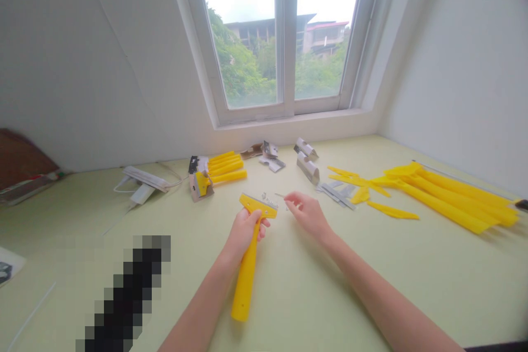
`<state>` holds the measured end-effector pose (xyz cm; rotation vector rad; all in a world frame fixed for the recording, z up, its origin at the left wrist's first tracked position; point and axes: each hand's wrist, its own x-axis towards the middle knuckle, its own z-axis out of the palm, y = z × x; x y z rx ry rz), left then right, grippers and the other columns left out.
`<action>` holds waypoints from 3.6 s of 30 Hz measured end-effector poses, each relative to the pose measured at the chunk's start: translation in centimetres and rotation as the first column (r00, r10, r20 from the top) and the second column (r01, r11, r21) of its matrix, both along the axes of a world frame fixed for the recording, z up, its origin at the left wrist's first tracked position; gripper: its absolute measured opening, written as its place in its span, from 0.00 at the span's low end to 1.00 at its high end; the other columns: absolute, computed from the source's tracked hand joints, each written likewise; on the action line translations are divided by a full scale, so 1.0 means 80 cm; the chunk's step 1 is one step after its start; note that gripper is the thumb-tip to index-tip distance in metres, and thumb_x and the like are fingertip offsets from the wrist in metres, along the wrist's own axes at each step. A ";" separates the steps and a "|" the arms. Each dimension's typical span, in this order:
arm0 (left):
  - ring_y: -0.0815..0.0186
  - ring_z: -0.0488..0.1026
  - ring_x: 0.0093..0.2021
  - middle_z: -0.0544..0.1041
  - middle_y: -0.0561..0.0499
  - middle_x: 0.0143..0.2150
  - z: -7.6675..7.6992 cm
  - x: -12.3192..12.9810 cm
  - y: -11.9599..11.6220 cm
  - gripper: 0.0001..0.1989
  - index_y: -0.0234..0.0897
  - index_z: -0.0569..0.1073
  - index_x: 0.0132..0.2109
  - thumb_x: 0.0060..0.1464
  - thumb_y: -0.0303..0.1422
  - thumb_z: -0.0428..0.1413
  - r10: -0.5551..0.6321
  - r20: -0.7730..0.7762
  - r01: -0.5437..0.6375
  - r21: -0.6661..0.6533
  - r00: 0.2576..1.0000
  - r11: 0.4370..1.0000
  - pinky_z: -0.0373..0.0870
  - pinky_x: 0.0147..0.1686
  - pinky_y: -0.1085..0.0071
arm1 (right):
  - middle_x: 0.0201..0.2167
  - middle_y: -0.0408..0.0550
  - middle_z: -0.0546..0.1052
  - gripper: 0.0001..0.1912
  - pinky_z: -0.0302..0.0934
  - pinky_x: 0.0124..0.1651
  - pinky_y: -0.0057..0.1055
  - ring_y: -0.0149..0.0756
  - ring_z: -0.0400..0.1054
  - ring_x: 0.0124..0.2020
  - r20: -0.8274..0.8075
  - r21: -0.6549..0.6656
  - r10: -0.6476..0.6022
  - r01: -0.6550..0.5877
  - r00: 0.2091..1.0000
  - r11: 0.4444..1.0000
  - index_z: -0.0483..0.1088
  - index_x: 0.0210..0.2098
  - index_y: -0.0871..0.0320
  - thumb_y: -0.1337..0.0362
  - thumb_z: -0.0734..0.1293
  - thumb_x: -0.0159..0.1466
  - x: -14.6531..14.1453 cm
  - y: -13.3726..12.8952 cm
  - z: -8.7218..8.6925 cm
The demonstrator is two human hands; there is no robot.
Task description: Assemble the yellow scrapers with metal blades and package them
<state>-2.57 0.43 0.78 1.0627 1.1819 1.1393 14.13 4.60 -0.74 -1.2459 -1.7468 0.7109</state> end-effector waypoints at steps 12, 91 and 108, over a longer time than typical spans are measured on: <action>0.77 0.57 0.12 0.70 0.53 0.21 0.002 -0.001 0.001 0.09 0.30 0.64 0.34 0.46 0.32 0.48 -0.039 0.032 0.040 -0.046 0.999 0.998 0.52 0.14 0.77 | 0.26 0.48 0.72 0.09 0.55 0.36 0.28 0.35 0.63 0.34 0.430 0.093 -0.112 0.079 0.896 0.993 0.70 0.23 0.58 0.71 0.59 0.54 0.000 0.006 -0.009; 0.69 0.70 0.32 0.62 0.48 0.53 0.013 0.013 -0.028 0.23 0.49 0.63 0.53 0.47 0.35 0.53 -0.034 -0.604 0.305 0.351 0.797 0.885 0.69 0.32 0.71 | 0.15 0.38 0.63 0.10 0.50 0.22 0.23 0.25 0.57 0.19 -0.373 -0.469 0.109 -0.288 0.922 0.835 0.65 0.18 0.61 0.60 0.65 0.49 0.002 -0.013 0.022; 0.63 0.70 0.43 0.52 0.50 0.62 0.021 0.012 -0.043 0.27 0.53 0.57 0.56 0.50 0.27 0.49 0.030 -0.966 0.656 0.198 0.258 0.728 0.69 0.42 0.63 | 0.20 0.43 0.69 0.08 0.54 0.24 0.23 0.26 0.61 0.22 -0.411 -0.516 0.063 -0.289 0.909 0.807 0.69 0.22 0.63 0.63 0.65 0.48 0.009 -0.004 0.016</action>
